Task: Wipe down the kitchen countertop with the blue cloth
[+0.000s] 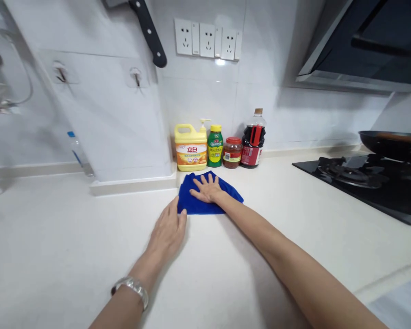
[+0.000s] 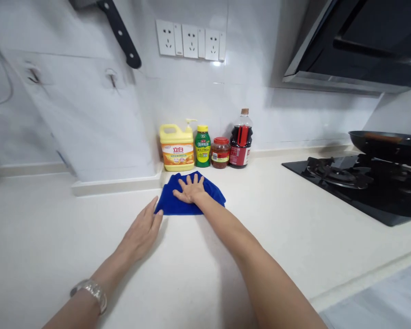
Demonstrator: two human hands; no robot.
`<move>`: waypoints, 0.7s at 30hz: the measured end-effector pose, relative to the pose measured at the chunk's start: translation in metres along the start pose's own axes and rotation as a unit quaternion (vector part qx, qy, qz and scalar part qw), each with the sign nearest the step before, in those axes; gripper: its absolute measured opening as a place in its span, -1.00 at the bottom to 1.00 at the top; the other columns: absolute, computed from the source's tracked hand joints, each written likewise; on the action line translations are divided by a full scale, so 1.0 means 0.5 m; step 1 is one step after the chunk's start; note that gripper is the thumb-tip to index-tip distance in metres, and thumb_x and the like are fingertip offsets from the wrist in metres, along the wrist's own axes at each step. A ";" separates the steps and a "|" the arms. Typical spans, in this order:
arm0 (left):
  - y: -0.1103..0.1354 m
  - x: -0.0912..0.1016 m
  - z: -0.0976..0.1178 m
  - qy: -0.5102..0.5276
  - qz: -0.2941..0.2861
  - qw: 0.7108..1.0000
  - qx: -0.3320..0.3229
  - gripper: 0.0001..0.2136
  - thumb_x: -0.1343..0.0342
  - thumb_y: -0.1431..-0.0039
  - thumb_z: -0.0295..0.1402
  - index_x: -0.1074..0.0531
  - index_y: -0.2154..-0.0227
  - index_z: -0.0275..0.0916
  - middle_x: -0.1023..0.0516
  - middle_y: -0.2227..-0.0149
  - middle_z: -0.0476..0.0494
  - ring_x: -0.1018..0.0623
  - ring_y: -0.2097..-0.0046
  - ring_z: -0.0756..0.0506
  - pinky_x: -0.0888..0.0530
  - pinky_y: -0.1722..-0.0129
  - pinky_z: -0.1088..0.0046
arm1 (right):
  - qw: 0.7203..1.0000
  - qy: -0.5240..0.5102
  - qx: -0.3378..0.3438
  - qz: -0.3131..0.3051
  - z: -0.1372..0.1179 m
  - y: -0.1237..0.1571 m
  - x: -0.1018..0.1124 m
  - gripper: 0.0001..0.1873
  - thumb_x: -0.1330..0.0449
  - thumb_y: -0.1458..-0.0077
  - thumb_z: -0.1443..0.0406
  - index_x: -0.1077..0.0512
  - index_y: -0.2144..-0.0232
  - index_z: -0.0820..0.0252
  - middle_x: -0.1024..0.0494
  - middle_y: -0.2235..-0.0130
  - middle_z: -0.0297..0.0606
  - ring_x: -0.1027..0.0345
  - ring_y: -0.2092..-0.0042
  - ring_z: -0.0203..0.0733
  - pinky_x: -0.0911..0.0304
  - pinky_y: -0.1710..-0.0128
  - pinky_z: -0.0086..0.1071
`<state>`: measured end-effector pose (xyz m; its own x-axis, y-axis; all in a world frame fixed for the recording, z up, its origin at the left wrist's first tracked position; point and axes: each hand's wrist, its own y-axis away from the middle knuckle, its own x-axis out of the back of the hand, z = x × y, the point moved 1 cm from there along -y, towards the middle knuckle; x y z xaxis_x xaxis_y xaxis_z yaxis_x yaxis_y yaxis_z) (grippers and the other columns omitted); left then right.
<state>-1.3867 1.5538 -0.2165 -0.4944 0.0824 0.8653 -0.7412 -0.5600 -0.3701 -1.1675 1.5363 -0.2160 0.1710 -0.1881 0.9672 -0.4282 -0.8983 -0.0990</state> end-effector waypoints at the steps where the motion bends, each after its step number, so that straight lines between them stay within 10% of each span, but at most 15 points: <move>1: -0.001 0.007 0.003 0.013 0.022 1.000 0.005 -0.37 0.29 -0.37 -0.14 -0.07 -0.36 -0.48 -0.23 -0.34 -0.42 -0.26 -0.35 -0.27 -0.20 -0.37 0.06 | 1.000 0.001 0.029 -0.002 -0.020 0.010 -0.002 -0.16 0.20 -0.30 -0.22 0.08 -0.45 0.02 0.16 -0.47 -0.03 0.44 -0.45 0.39 0.44 -0.35 0.33; 8: -0.003 0.066 0.009 0.006 0.139 0.989 0.041 -0.40 0.26 -0.34 -0.17 -0.23 -0.27 -0.51 -0.48 -0.08 -0.46 -0.43 -0.17 -0.33 -0.29 -0.28 0.05 | 0.979 0.014 0.204 -0.020 -0.060 0.166 -0.001 -0.26 0.16 -0.35 -0.17 0.08 -0.44 -0.11 0.18 -0.48 -0.19 0.49 -0.47 0.28 0.46 -0.41 0.22; 15: 0.018 0.099 -0.002 -0.032 0.025 0.991 0.130 -0.44 0.36 -0.38 -0.18 -0.37 -0.20 -0.28 -0.47 -0.19 -0.33 -0.42 -0.23 -0.35 -0.31 -0.26 0.07 | 0.960 -0.011 0.281 -0.009 -0.016 0.389 0.010 -0.28 0.09 -0.37 -0.12 0.04 -0.44 -0.04 0.16 -0.47 -0.11 0.51 -0.47 0.22 0.50 -0.42 0.19; 21: 0.017 0.106 -0.015 -0.073 -0.065 0.986 0.135 -0.44 0.35 -0.37 -0.07 -0.44 -0.16 -0.11 -0.52 -0.14 -0.25 -0.46 -0.17 -0.41 -0.40 -0.12 0.03 | 0.974 -0.045 0.221 -0.014 0.144 0.538 0.032 -0.30 0.06 -0.36 -0.10 -0.01 -0.42 -0.05 0.13 -0.47 -0.18 0.51 -0.48 0.11 0.51 -0.44 0.13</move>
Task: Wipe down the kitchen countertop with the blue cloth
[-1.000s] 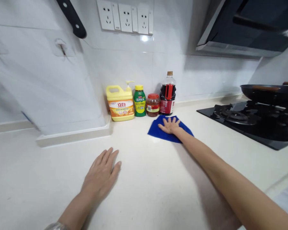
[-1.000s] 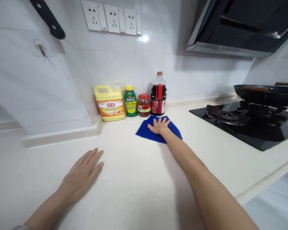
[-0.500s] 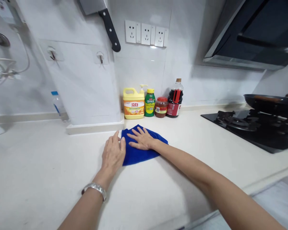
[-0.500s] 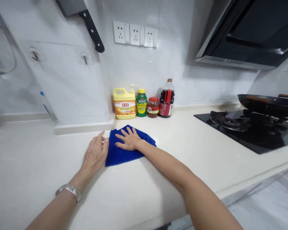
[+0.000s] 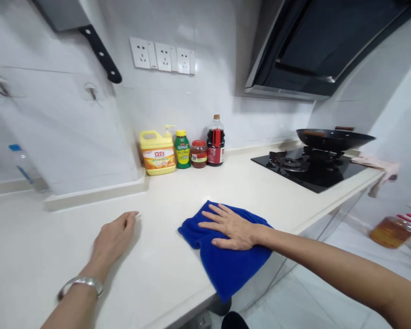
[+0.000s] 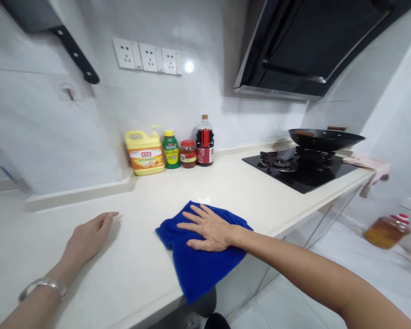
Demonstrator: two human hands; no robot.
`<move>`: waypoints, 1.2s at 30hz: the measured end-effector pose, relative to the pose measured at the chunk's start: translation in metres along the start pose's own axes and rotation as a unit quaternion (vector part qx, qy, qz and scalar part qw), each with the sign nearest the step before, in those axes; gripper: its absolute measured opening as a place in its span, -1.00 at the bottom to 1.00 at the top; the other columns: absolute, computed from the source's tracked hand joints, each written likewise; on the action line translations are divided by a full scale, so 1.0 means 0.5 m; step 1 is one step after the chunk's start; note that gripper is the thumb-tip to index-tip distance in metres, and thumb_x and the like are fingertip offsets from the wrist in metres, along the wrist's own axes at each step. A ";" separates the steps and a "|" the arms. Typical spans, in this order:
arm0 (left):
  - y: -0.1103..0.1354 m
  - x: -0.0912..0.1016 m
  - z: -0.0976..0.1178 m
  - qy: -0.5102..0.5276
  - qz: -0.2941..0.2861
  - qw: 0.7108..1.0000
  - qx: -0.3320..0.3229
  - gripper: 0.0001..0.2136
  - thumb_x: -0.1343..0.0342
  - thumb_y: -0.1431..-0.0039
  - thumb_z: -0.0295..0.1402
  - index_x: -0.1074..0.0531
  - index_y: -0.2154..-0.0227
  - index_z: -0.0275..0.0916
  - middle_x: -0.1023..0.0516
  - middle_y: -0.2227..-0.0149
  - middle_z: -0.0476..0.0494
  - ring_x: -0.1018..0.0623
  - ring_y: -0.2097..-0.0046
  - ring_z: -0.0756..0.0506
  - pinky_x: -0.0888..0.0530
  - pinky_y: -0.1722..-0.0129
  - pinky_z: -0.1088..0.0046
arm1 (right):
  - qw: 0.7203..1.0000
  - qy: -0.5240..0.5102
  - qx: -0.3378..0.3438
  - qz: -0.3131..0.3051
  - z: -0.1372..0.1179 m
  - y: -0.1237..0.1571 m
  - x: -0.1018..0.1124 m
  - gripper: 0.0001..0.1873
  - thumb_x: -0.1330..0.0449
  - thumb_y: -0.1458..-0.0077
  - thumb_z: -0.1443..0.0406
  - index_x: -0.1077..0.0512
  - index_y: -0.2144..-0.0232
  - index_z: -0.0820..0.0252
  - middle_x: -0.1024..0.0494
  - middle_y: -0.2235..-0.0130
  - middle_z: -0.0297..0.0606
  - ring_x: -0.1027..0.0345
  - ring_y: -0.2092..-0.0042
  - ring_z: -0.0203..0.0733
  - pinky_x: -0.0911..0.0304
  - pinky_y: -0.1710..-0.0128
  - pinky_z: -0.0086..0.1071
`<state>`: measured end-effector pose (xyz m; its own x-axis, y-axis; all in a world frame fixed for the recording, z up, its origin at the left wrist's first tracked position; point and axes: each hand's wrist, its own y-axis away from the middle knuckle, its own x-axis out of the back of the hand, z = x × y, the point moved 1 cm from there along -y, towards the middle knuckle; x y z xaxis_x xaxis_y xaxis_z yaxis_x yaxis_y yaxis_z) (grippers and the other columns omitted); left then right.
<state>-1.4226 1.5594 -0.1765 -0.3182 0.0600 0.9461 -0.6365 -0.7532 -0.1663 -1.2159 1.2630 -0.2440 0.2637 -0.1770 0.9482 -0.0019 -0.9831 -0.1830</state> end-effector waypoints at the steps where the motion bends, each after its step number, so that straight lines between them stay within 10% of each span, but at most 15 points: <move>1: -0.005 -0.002 -0.004 -0.010 -0.012 1.000 -0.004 -0.44 0.34 -0.37 -0.06 -0.45 -0.15 -0.10 -0.53 -0.13 -0.24 -0.46 -0.16 -0.40 -0.41 -0.11 0.05 | 1.000 0.000 -0.026 0.004 0.025 0.034 0.005 -0.30 0.07 -0.36 -0.11 -0.02 -0.42 -0.06 0.13 -0.47 -0.20 0.50 -0.48 0.10 0.50 -0.44 0.12; 9: -0.051 -0.028 -0.037 -0.068 -0.035 0.997 -0.030 -0.49 0.25 -0.31 -0.02 -0.46 -0.13 0.02 -0.64 0.13 -0.18 -0.57 0.06 -0.40 -0.46 0.07 0.02 | 0.955 0.078 -0.281 0.059 0.311 0.269 0.021 -0.27 0.21 -0.35 -0.16 -0.04 -0.42 -0.07 0.06 -0.46 -0.22 0.37 -0.48 0.10 0.33 -0.44 0.08; 16: -0.044 -0.024 0.002 -0.129 -0.049 0.990 0.000 -0.51 0.28 -0.35 -0.04 -0.36 -0.20 0.09 -0.62 0.19 -0.07 -0.57 0.06 -0.36 -0.46 0.05 0.04 | 0.841 0.091 -0.531 0.060 0.517 0.295 0.043 -0.27 0.23 -0.31 -0.15 0.01 -0.42 -0.14 0.06 -0.47 -0.31 0.31 -0.47 0.11 0.32 -0.43 0.03; 24: -0.007 -0.015 0.060 -0.170 -0.088 0.982 0.009 -0.47 0.40 -0.38 -0.12 -0.23 -0.28 -0.04 -0.57 0.05 -0.30 -0.54 -0.02 -0.40 -0.39 0.01 0.04 | 0.755 0.062 -0.650 0.066 0.535 0.116 0.067 -0.14 0.27 -0.29 -0.18 -0.04 -0.41 0.19 0.04 -0.42 0.16 0.26 -0.39 0.55 0.32 -0.27 0.38; 36: 0.003 -0.024 0.064 -0.189 -0.058 0.980 -0.002 -0.52 0.30 -0.37 -0.27 -0.29 -0.25 -0.06 -0.61 0.11 -0.33 -0.59 0.04 -0.39 -0.43 0.04 0.02 | 0.892 0.059 -0.448 0.023 0.321 -0.391 0.025 -0.10 0.25 -0.29 -0.21 0.09 -0.45 0.19 0.14 -0.45 0.11 0.37 -0.43 0.48 0.39 -0.31 0.36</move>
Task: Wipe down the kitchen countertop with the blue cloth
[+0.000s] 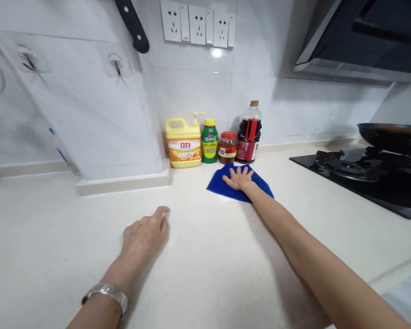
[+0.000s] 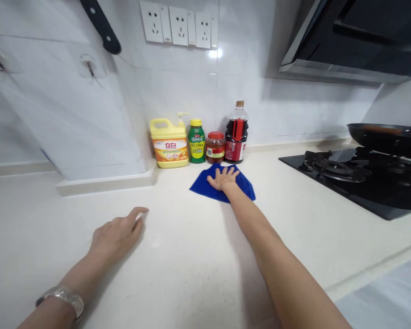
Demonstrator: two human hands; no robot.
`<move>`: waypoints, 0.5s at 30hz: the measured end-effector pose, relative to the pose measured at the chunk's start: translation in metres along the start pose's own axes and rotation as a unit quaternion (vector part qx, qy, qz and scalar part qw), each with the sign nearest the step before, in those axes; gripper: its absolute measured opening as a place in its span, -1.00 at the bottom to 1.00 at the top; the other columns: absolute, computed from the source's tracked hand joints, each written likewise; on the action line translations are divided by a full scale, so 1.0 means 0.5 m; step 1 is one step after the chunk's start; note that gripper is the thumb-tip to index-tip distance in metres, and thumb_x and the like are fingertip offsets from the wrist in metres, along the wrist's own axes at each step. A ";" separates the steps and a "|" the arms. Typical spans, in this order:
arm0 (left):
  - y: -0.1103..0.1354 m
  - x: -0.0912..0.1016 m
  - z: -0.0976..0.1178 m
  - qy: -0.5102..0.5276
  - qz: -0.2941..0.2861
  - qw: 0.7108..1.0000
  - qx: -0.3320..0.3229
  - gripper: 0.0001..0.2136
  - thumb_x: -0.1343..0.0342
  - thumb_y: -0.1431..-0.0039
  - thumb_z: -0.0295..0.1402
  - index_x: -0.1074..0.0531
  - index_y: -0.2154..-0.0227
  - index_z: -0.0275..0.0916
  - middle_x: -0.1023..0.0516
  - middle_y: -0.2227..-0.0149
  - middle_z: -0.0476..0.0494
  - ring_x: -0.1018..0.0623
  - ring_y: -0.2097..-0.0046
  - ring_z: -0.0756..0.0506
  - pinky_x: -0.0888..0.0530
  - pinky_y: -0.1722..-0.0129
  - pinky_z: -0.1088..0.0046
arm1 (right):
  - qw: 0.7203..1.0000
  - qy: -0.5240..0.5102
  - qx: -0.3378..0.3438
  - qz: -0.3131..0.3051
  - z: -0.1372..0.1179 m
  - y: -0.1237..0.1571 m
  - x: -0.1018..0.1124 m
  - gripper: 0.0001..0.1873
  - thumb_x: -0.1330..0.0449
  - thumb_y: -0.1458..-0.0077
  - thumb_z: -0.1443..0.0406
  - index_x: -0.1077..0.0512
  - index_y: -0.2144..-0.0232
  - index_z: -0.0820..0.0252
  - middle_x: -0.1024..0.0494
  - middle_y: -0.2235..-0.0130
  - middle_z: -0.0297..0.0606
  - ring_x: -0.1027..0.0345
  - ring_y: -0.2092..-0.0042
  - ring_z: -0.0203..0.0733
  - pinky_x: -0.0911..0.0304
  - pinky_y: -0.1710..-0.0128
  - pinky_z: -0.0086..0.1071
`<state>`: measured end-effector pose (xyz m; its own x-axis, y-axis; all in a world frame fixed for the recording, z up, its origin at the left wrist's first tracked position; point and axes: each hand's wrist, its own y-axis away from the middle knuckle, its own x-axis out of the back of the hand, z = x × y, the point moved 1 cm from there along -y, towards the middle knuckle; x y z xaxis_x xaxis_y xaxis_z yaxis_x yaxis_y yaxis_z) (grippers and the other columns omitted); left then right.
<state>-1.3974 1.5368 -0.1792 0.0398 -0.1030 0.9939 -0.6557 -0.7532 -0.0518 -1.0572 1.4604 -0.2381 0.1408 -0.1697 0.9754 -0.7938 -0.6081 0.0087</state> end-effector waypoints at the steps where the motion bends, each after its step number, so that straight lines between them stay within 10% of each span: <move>1: 0.001 0.000 0.000 0.002 0.003 1.000 0.002 -0.52 0.30 -0.37 -0.27 -0.30 -0.25 -0.06 -0.62 0.12 -0.33 -0.59 0.05 -0.38 -0.43 0.04 0.03 | 1.000 0.000 0.031 -0.002 -0.045 0.007 -0.001 -0.10 0.25 -0.29 -0.21 0.09 -0.45 0.19 0.15 -0.45 0.11 0.39 -0.44 0.47 0.40 -0.31 0.36; 7: 0.004 0.003 -0.019 0.022 0.015 1.000 0.006 -0.50 0.32 -0.38 -0.30 -0.29 -0.27 -0.08 -0.60 0.09 -0.36 -0.59 0.02 -0.37 -0.44 0.01 0.02 | 0.977 -0.006 0.213 -0.005 -0.197 0.120 -0.007 -0.10 0.26 -0.29 -0.23 0.10 -0.45 0.16 0.17 -0.46 0.11 0.44 -0.45 0.44 0.41 -0.35 0.31; 15: 0.063 0.002 -0.044 0.155 0.056 0.983 -0.076 -0.50 0.30 -0.34 -0.36 -0.34 -0.21 -0.35 -0.54 -0.06 -0.42 -0.51 -0.13 -0.32 -0.36 -0.19 0.05 | 0.922 -0.012 0.388 -0.007 -0.146 0.322 -0.011 -0.16 0.19 -0.32 -0.20 0.07 -0.45 0.10 0.14 -0.46 0.03 0.44 -0.46 0.33 0.41 -0.39 0.21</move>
<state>-1.4346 1.5274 -0.1779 -0.2560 0.0407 0.9658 -0.7491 -0.6398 -0.1716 -1.2290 1.4197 -0.2259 0.1692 -0.1688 0.9710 -0.1319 -0.9802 -0.1474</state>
